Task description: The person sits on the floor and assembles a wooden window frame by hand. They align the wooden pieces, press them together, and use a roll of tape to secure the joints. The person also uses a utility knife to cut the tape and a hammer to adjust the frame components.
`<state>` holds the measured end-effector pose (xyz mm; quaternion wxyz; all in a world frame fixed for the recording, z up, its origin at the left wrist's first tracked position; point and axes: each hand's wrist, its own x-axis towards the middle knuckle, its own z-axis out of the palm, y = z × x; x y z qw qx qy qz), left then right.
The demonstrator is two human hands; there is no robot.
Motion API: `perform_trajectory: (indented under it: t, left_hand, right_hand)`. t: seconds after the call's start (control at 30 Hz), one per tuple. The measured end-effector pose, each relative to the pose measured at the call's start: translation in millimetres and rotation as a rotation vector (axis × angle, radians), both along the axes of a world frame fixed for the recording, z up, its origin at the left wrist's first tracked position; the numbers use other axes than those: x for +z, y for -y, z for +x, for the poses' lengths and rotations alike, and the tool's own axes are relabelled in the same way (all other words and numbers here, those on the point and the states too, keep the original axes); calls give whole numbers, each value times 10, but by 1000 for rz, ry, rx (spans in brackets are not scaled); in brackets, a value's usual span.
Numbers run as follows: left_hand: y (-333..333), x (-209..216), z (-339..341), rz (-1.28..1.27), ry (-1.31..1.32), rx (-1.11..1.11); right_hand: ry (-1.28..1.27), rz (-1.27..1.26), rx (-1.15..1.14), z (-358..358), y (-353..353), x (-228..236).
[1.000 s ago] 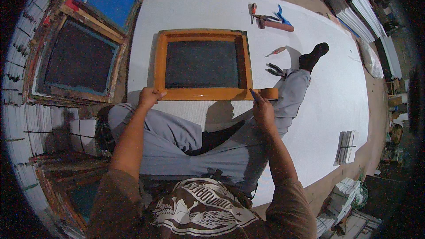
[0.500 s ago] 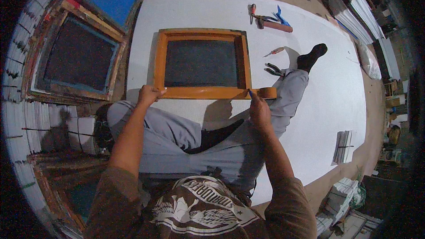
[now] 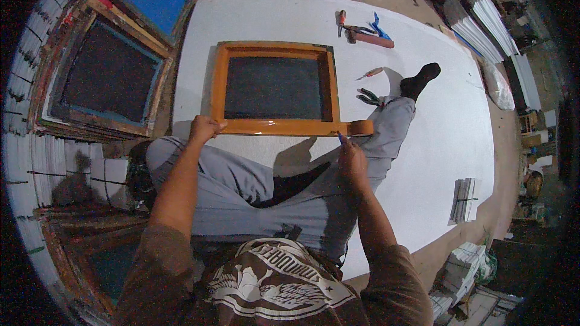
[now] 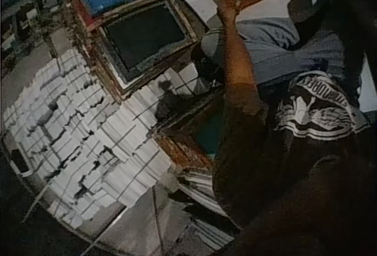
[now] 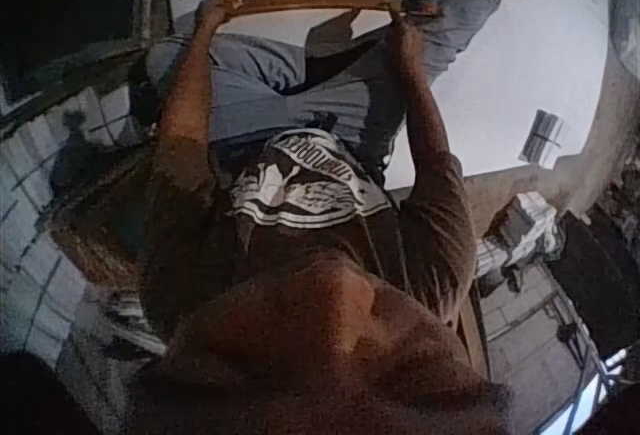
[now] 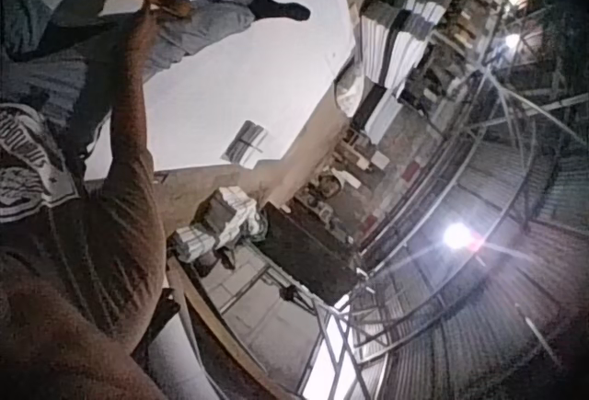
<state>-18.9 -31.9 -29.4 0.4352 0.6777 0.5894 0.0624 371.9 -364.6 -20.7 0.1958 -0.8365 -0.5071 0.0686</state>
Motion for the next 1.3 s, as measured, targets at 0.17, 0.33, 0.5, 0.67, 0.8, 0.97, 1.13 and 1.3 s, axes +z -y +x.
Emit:
perform_trajectory:
  t: [0.17, 0.33, 0.5, 0.67, 0.8, 0.97, 1.13, 1.3]
  left_hand:
    - [41, 105, 41, -3, -65, -15]
    - [-44, -231, -81, -21, 61, 36]
    - [-95, -199, -56, 36, 223, 24]
    - [-51, 575, 75, 17, 209, -36]
    - [-132, 968, 197, -62, 225, -64]
    - [-237, 1233, 264, -26, 224, -140]
    - [-149, 1580, 431, 79, 258, -195]
    - [3, 1837, 553, 30, 376, -175]
  right_hand:
    - [-109, -98, -133, -334, -78, 620]
    - [9, -3, -232, 43, -324, 779]
    - [43, 100, -34, 873, -592, 364]
    - [-36, -319, 45, 1286, -687, 245]
    - [-155, -325, 152, 1559, -607, 205]
    - [-419, -183, 125, 1689, -613, 569]
    - [-327, 174, -43, 1585, -770, 713]
    - [-650, 528, -144, 1467, -1128, 263]
